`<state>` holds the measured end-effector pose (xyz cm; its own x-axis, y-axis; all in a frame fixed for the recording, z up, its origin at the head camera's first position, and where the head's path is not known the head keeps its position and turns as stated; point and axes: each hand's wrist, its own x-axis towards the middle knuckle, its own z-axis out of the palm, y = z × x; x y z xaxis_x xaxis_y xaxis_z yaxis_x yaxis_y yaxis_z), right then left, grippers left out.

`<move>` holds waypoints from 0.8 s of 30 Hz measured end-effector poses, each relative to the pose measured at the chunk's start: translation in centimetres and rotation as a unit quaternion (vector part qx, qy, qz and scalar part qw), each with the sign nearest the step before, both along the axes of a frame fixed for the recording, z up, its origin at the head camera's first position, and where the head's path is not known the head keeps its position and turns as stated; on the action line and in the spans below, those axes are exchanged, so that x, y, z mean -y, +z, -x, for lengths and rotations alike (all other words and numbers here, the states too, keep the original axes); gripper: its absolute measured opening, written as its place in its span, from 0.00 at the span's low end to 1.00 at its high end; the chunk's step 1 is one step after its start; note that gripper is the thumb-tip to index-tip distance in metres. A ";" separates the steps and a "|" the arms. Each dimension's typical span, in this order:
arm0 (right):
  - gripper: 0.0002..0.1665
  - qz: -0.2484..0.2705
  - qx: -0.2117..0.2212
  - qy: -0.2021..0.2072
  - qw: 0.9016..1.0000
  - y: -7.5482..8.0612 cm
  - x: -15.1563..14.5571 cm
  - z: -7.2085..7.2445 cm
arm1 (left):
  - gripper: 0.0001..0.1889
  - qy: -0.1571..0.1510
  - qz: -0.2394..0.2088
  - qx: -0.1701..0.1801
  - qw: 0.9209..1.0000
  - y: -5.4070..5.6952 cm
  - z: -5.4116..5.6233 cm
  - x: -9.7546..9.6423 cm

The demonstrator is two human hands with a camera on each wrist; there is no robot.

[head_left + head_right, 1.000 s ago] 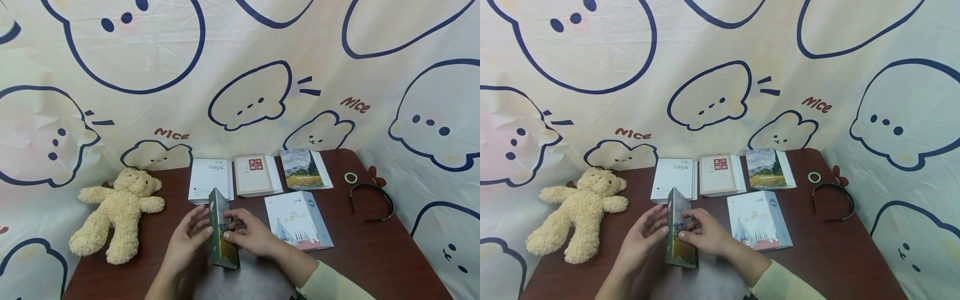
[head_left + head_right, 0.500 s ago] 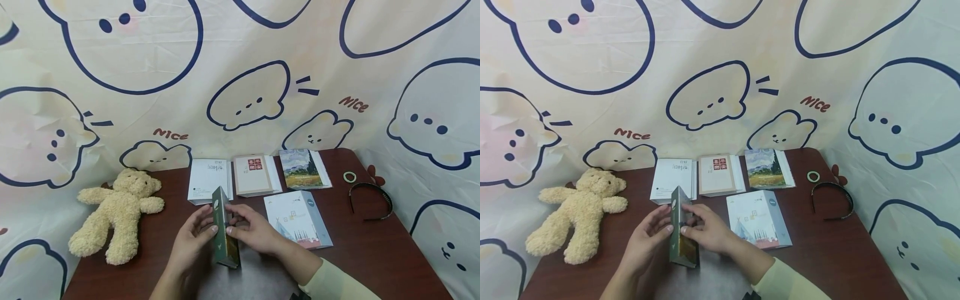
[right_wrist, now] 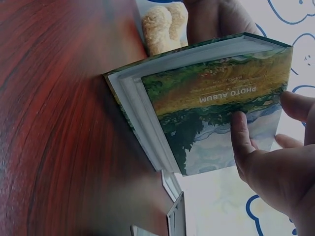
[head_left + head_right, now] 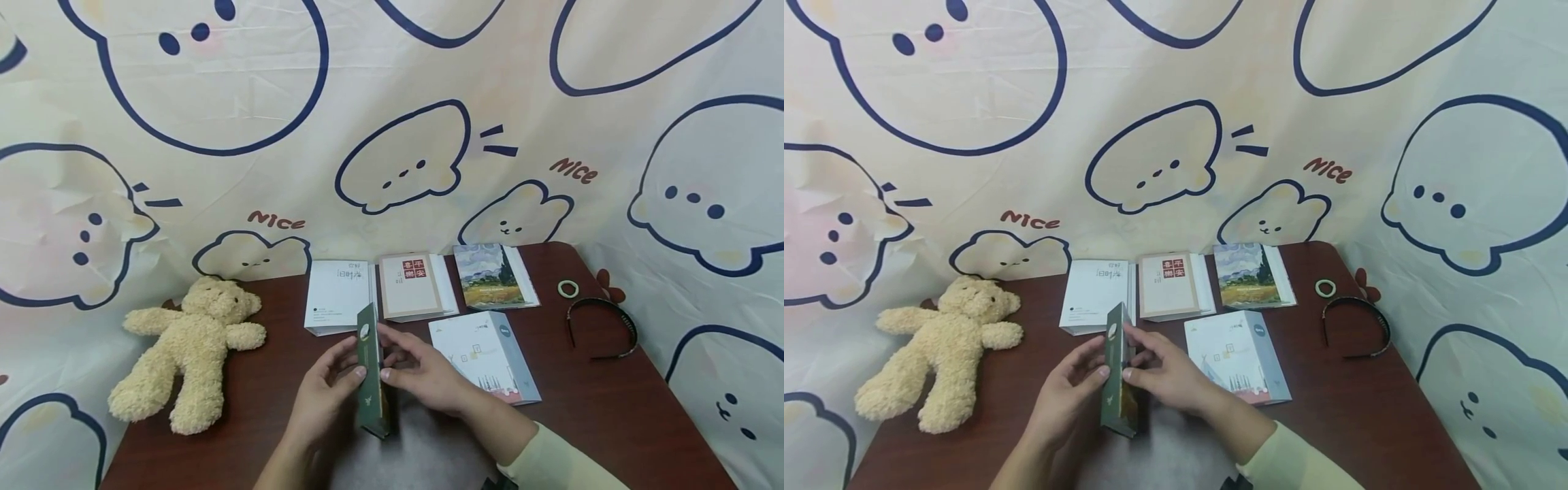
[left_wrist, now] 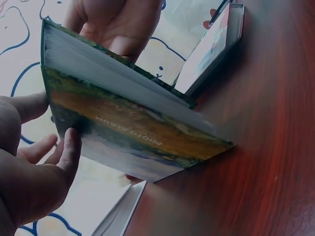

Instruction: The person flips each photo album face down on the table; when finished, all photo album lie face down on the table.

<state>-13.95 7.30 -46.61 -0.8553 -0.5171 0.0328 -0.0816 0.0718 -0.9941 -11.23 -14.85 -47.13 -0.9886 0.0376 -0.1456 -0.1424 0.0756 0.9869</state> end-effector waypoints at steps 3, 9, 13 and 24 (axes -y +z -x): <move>0.40 -0.009 0.000 0.001 1.000 0.0 -0.5 0.0 | 0.29 -0.003 -0.001 -0.001 1.000 -0.1 0.0 -0.4; 0.38 -0.012 0.000 0.011 1.000 0.0 -1.6 0.0 | 0.29 -0.017 0.004 -0.003 1.000 -0.2 0.1 -1.0; 0.38 0.005 0.003 0.020 1.000 -0.2 -2.2 0.1 | 0.30 -0.029 0.007 -0.016 0.999 -0.7 0.0 -1.3; 0.37 0.026 0.043 0.010 0.999 -0.4 -3.3 0.1 | 0.28 -0.059 0.002 -0.052 0.997 -2.4 -0.3 -2.0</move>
<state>-14.03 10.57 -47.06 -0.8454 -0.5340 -0.0121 0.0024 0.0187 -0.9998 -10.94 -12.90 -49.57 -0.9871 0.1546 -0.0426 -0.0290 0.0893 0.9956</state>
